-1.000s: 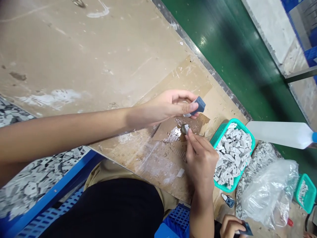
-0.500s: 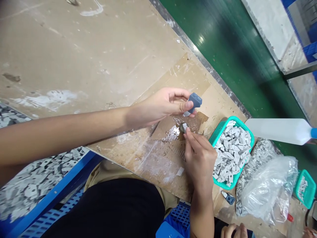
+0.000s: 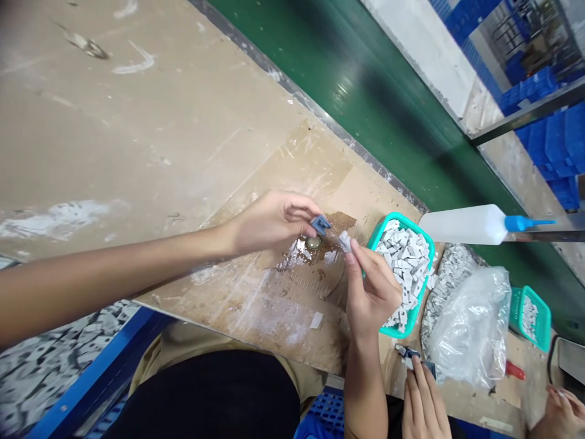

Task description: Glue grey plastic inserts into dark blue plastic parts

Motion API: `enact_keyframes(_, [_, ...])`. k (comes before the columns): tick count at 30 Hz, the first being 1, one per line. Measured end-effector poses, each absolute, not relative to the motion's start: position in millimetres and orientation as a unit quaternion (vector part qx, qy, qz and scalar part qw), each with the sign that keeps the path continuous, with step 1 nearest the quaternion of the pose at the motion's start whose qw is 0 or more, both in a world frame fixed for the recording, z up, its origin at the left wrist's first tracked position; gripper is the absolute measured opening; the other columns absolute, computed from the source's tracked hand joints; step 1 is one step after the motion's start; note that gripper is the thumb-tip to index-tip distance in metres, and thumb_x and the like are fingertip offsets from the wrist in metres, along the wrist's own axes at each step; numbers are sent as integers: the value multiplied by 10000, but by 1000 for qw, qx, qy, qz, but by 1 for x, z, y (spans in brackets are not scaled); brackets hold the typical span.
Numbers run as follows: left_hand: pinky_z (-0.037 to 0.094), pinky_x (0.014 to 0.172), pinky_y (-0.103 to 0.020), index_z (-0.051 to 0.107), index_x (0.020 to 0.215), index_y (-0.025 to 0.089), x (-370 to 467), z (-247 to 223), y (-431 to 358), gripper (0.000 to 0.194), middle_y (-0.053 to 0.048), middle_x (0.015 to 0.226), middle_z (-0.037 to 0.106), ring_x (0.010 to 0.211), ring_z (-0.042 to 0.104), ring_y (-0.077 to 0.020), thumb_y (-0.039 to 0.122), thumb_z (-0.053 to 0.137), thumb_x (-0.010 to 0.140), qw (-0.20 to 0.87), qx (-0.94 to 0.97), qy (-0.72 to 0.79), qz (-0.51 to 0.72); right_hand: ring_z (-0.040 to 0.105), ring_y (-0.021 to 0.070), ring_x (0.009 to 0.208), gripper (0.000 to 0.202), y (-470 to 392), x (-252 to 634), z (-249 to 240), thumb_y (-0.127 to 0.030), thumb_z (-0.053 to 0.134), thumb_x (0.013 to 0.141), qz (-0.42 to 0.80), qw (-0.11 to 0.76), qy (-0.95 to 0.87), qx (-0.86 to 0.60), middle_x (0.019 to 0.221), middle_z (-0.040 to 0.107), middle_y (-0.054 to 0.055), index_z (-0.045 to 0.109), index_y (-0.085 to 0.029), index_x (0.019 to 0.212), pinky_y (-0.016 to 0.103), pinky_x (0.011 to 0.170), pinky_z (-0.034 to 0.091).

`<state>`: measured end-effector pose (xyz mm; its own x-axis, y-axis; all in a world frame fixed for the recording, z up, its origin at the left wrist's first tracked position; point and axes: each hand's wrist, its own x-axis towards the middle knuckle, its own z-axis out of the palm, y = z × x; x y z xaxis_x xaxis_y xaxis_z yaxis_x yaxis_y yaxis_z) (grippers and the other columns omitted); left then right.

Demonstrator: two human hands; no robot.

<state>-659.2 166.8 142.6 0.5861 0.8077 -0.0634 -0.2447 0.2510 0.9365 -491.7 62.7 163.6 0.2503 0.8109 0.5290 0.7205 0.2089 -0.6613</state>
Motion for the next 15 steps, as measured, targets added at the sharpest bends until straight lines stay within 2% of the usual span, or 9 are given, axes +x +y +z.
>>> enact_keyframes(5, [586,813,-340,710,818,124,-657,137,164,136,-50,811,737,723,707,-149,65,708,696,765,511,214,329,682,166,737,324,61,-490,166,-116,655,855,42,492,-647,-581,876,735,4,729,-342,1075,331,664,568])
enact_keyframes(10, [596,797,-326,722,827,123,-657,138,162,161,-43,797,734,705,708,-147,68,735,677,772,506,207,325,676,163,791,392,60,-489,167,-73,649,850,50,479,-671,-564,891,729,-1,713,-366,1102,323,693,564])
enact_keyframes(15, [602,818,-330,729,820,125,-656,140,160,186,-39,801,735,714,718,-155,36,727,656,789,485,188,326,688,175,783,351,61,-490,167,-106,643,863,47,467,-683,-560,893,734,12,718,-353,1101,339,697,573])
